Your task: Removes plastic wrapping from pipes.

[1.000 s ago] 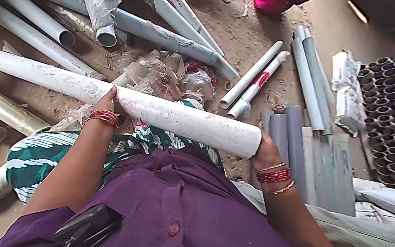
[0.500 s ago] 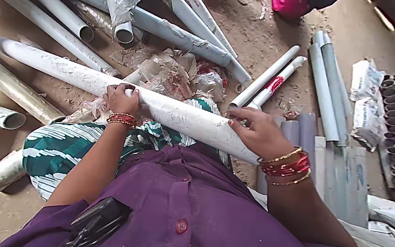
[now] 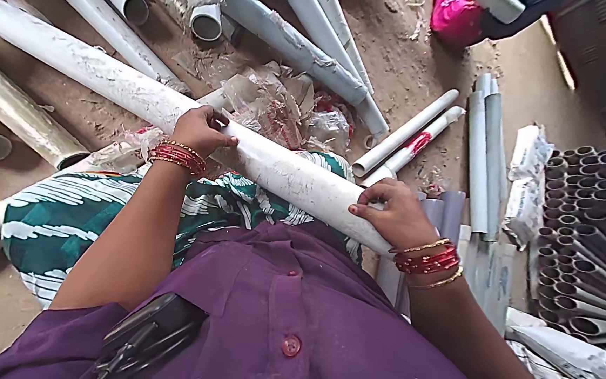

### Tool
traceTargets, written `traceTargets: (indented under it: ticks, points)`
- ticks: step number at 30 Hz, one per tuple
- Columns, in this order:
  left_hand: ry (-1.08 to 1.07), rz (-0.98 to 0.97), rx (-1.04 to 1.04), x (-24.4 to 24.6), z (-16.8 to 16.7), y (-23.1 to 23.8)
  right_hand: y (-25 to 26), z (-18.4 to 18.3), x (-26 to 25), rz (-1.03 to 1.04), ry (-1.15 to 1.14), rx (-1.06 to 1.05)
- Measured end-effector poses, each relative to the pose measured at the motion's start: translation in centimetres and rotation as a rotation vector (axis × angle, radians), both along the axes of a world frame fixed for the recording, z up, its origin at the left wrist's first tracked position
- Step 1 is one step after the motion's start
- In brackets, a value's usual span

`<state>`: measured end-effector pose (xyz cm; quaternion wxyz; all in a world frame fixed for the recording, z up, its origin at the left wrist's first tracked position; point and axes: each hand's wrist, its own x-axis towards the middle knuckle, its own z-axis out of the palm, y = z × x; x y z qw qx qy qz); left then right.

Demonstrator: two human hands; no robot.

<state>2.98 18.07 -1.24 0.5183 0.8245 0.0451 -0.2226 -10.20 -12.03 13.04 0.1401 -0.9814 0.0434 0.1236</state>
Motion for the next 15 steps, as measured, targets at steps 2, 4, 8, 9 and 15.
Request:
traceTargets:
  ticks: [2,4,8,9,15]
  points:
    - [0.005,-0.028,0.006,0.2,0.5,0.1,-0.1,0.1,0.2,-0.037,0.004,0.001]
    - [-0.013,-0.061,0.033,0.4,0.6,0.1,-0.1,0.2,0.6,-0.064,0.036,-0.014]
    - [-0.03,-0.066,0.041,0.6,0.4,-0.2,0.6,0.2,0.6,-0.055,0.025,-0.029]
    - [-0.024,-0.066,0.036,0.6,0.4,-0.2,0.7,0.2,0.4,-0.059,0.011,-0.023]
    - [-0.057,-0.077,0.063,0.9,-0.1,-0.3,-0.6,1.4,0.4,-0.143,-0.023,-0.105]
